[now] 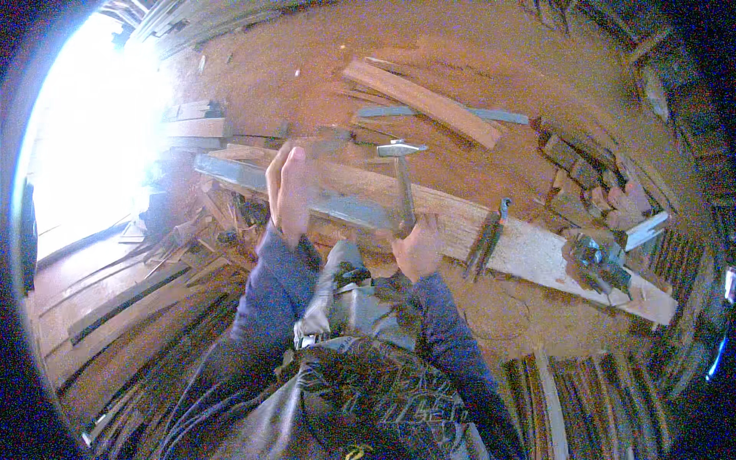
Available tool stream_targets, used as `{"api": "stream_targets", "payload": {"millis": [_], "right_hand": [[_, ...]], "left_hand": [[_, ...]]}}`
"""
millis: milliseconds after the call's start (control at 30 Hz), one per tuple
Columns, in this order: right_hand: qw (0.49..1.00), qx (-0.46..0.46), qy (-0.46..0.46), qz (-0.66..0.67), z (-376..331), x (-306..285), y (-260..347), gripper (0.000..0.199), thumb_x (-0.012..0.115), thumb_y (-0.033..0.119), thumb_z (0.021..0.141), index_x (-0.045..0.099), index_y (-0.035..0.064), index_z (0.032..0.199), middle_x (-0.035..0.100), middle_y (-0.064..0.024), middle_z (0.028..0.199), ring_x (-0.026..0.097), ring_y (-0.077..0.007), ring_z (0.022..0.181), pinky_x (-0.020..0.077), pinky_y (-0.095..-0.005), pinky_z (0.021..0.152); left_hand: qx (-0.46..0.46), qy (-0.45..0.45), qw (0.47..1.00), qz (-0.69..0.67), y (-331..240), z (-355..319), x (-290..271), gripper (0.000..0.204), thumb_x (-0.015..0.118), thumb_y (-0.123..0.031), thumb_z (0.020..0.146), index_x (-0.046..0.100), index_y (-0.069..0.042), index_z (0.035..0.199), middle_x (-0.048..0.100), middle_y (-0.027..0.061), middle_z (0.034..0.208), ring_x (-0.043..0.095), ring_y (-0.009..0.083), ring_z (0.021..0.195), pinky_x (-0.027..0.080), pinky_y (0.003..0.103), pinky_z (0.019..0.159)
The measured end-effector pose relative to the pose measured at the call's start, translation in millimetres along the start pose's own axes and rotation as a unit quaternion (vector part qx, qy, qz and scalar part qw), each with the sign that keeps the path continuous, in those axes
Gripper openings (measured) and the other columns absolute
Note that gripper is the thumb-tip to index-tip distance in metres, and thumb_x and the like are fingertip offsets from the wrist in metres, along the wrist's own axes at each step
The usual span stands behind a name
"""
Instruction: The person uses a hammer to pry and remove nails from a long, painted wooden plank resting on a workbench. The person repeatedly strikes the nail heads and uses the claw to extract them, then sets the plank aside.
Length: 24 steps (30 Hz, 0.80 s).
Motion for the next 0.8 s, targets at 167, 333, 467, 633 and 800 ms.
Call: {"api": "stream_targets", "payload": {"millis": [167, 333, 467, 633, 800], "right_hand": [[1.0, -0.018, -0.014, 0.018, -1.1, -7.6, 5.8, 0.058, 0.087, 0.054, 0.063, 0.056, 0.0067, 0.077, 0.056, -0.011, 0.082, 0.056, -0.034, 0.088, 0.0462, -0.0457, 0.078], [1.0, -0.017, -0.021, -0.009, -2.5, -3.6, 5.2, 0.059, 0.086, 0.055, 0.064, 0.056, 0.0058, 0.078, 0.056, -0.0118, 0.083, 0.056, -0.0347, 0.088, 0.0461, -0.0464, 0.078], [0.996, -0.042, -0.058, -0.048, -3.3, -13.9, 13.8, 0.06, 0.086, 0.056, 0.064, 0.057, 0.0052, 0.079, 0.057, -0.0125, 0.084, 0.056, -0.0354, 0.089, 0.0463, -0.0462, 0.079], [0.992, 0.083, 0.093, -0.021, -8.4, 1.2, 1.3, 0.071, 0.08, 0.061, 0.068, 0.064, 0.0003, 0.099, 0.062, -0.0246, 0.114, 0.052, -0.0467, 0.118, 0.0384, -0.0524, 0.106], [0.997, 0.001, -0.031, -0.064, -17.2, -19.7, 29.1, 0.048, 0.077, 0.042, 0.076, 0.062, 0.0013, 0.096, 0.052, -0.0218, 0.121, 0.047, -0.0414, 0.117, 0.0384, -0.0487, 0.102]], "left_hand": [[-0.072, 0.087, 0.988, -0.102, 33.3, 9.2, 9.8, 0.007, 0.045, -0.013, 0.096, 0.042, -0.008, 0.1, 0.041, -0.0001, 0.082, 0.036, 0.0087, 0.069, 0.036, 0.027, 0.062], [-0.014, 0.072, 0.992, -0.101, 35.5, -1.0, 5.7, 0.013, 0.048, -0.013, 0.102, 0.048, -0.003, 0.109, 0.054, 0.0045, 0.09, 0.056, 0.0131, 0.083, 0.049, 0.029, 0.079], [0.038, 0.123, 0.986, -0.101, 19.4, 0.4, 1.6, 0.013, 0.05, -0.009, 0.102, 0.052, 0.0, 0.11, 0.06, 0.0074, 0.092, 0.065, 0.0188, 0.098, 0.051, 0.031, 0.088], [0.03, 0.214, 0.967, -0.136, 27.2, 0.5, 9.0, 0.014, 0.05, -0.007, 0.102, 0.057, 0.001, 0.111, 0.069, 0.0105, 0.101, 0.067, 0.0209, 0.106, 0.051, 0.033, 0.091], [0.069, 0.27, 0.951, -0.133, 39.7, 3.1, 5.9, 0.015, 0.055, -0.006, 0.098, 0.062, -0.002, 0.11, 0.072, 0.0097, 0.103, 0.065, 0.0171, 0.09, 0.052, 0.033, 0.083]]}}
Point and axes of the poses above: each hand's wrist, its own z-axis towards the middle knuckle, its own x-axis out of the palm, y = z × x, the point moved 9 cm from there along z, towards the middle knuckle
